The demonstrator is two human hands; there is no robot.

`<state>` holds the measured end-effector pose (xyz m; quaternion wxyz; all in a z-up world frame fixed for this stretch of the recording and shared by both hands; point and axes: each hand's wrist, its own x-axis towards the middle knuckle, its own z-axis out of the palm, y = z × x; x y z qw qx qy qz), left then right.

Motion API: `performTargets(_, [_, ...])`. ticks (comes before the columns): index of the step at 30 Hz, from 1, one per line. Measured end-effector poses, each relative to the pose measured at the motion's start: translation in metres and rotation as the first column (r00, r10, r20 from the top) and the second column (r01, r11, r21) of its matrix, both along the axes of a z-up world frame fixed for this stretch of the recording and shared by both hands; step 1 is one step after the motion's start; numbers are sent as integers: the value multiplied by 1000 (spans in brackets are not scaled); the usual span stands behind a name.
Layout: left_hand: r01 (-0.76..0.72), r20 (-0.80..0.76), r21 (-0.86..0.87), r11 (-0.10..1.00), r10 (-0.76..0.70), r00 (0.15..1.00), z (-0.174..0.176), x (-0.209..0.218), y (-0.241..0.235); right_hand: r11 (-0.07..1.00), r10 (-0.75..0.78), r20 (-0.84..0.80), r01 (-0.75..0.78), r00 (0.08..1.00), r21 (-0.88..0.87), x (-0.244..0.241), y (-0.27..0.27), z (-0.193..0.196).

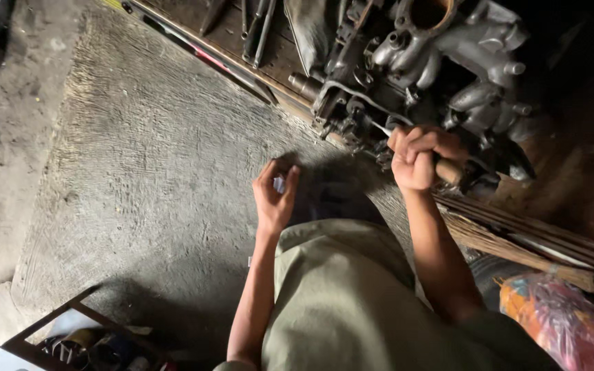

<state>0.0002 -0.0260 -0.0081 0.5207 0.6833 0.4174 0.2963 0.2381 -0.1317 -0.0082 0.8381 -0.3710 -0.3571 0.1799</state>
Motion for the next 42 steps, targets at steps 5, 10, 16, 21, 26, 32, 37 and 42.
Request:
performTargets(5, [-25, 37, 16, 1000, 24, 999, 2, -1, -5, 1000, -22, 188, 24, 982, -10, -12, 20, 13])
performTargets(10, [-71, 98, -38, 997, 75, 992, 2, 3, 5, 991, -111, 319, 128, 941, -33, 9, 15, 18])
performTargets(16, [-90, 56, -35, 995, 91, 994, 0, -5, 3, 999, -8, 126, 2, 992, 49, 0, 24, 6])
performTargets(21, [-92, 37, -41, 995, 93, 995, -5, -4, 14, 993, -21, 68, 29, 997, -114, 10, 6, 13])
performTargets(26, [-80, 9, 8, 997, 80, 997, -8, 1, 22, 978, -195, 284, 208, 939, -16, 18, 24, -1])
performTargets(32, [-60, 48, 38, 997, 58, 997, -7, 4, 19, 990, 18, -204, -46, 979, -133, 30, 13, -5])
performTargets(37, [-58, 22, 90, 994, 56, 998, -10, 12, 16, 980, 28, 119, -4, 993, -198, 28, 27, 17])
performTargets(42, [-68, 9, 83, 994, 67, 998, -10, 8, 10, 943, 139, 40, -120, 990, -312, 13, 23, 34])
